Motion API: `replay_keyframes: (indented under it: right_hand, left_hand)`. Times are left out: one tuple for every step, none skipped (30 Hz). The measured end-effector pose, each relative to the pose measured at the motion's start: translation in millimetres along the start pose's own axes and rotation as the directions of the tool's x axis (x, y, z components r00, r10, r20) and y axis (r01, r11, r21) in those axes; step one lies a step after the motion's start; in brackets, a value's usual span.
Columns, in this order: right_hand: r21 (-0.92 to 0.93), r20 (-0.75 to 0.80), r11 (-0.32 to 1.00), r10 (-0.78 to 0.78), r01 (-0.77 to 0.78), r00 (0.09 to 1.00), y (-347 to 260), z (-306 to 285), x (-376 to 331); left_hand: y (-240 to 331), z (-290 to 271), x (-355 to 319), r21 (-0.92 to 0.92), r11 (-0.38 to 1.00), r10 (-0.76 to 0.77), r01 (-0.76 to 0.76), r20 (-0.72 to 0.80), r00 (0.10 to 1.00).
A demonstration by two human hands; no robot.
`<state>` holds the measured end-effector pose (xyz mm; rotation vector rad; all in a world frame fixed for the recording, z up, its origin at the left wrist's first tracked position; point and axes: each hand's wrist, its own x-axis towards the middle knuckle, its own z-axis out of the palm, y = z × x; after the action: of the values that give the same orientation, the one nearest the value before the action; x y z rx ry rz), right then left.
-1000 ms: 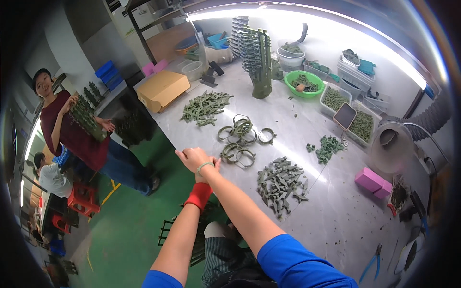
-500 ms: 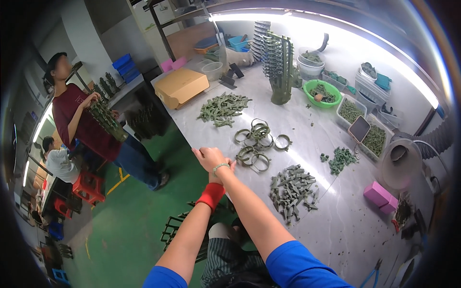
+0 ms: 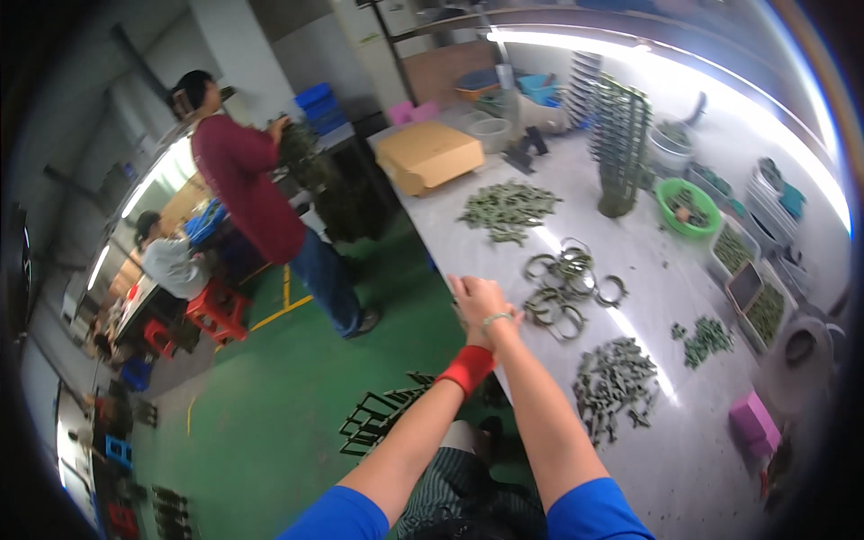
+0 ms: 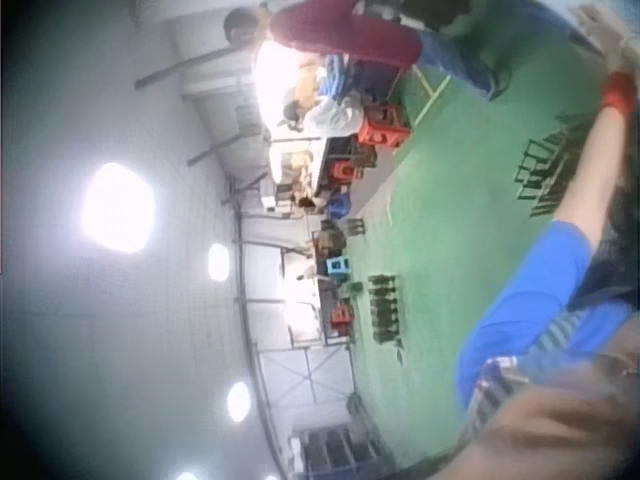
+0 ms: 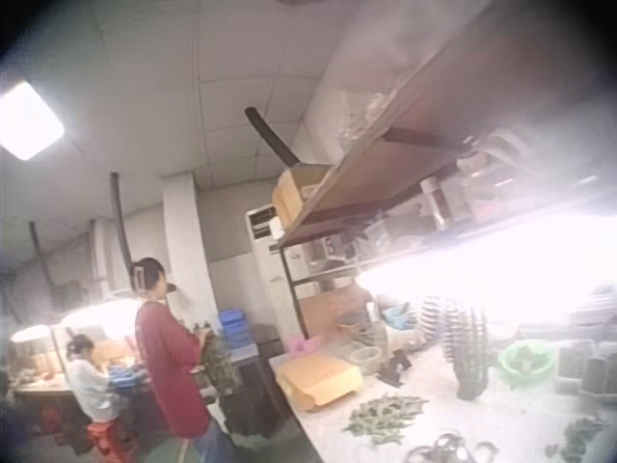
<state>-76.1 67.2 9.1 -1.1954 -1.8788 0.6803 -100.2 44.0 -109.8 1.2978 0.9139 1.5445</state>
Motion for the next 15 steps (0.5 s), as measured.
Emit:
replay_keyframes:
  right_hand:
    - [0.021,0.0,0.999,-0.032,0.032,0.999,-1,1,0]
    - [0.055,0.029,0.998,-0.011,0.01,1.0,-3,-2,-1]
    - [0.089,0.055,0.996,0.008,-0.013,0.998,-7,-4,-2]
    - [0.097,0.066,0.995,-0.009,0.002,0.998,-8,-3,-2]
    - [0.095,0.068,0.996,-0.008,0.001,0.998,-8,-4,-1]
    - [0.091,0.069,0.996,-0.006,0.0,0.998,-8,-4,-1]
    - [0.096,0.075,0.995,-0.016,0.009,0.997,-8,-5,0]
    - [0.092,0.093,0.996,0.003,-0.011,0.996,-10,-7,-1]
    - [0.087,0.112,0.996,0.023,-0.032,0.993,-11,-8,-1]
    - [0.081,0.109,0.996,0.018,-0.027,0.994,-11,-5,-1]
    - [0.082,0.112,0.996,0.014,-0.023,0.994,-9,-5,0]
    - [0.092,0.111,0.995,0.013,-0.024,0.994,-8,-4,0]
    - [0.101,0.111,0.995,0.014,-0.025,0.994,-6,-4,-1]
    - [0.104,0.119,0.994,0.01,-0.023,0.993,-7,-4,-2]
    - [0.102,0.121,0.994,0.015,-0.028,0.993,-8,-4,-3]
  left_hand:
    - [-2,-1,1,0.178,0.984,0.022,-0.021,-0.005,1.0]
    - [-1,1,3,0.443,0.895,0.046,-0.057,0.036,0.998]
    - [-1,0,3,0.526,0.847,0.057,-0.075,0.05,0.997]
    - [0,-1,4,0.56,0.824,0.066,-0.085,0.053,0.996]
    - [0,-1,4,0.576,0.812,0.071,-0.092,0.06,0.996]
    - [1,-1,5,0.587,0.804,0.075,-0.098,0.064,0.995]
    - [1,-2,5,0.594,0.798,0.076,-0.101,0.066,0.995]
    - [0,-3,5,0.601,0.793,0.078,-0.103,0.067,0.995]
    - [0,-4,6,0.609,0.786,0.082,-0.106,0.068,0.994]
    - [-2,-4,4,0.614,0.782,0.085,-0.11,0.071,0.994]
    - [-2,-3,4,0.617,0.78,0.083,-0.108,0.07,0.994]
    - [-2,-3,5,0.617,0.779,0.083,-0.11,0.072,0.994]
    - [-3,-2,3,0.617,0.779,0.082,-0.11,0.073,0.994]
    - [-4,-3,3,0.621,0.776,0.084,-0.112,0.073,0.994]
    - [-5,-4,1,0.621,0.775,0.086,-0.115,0.076,0.993]
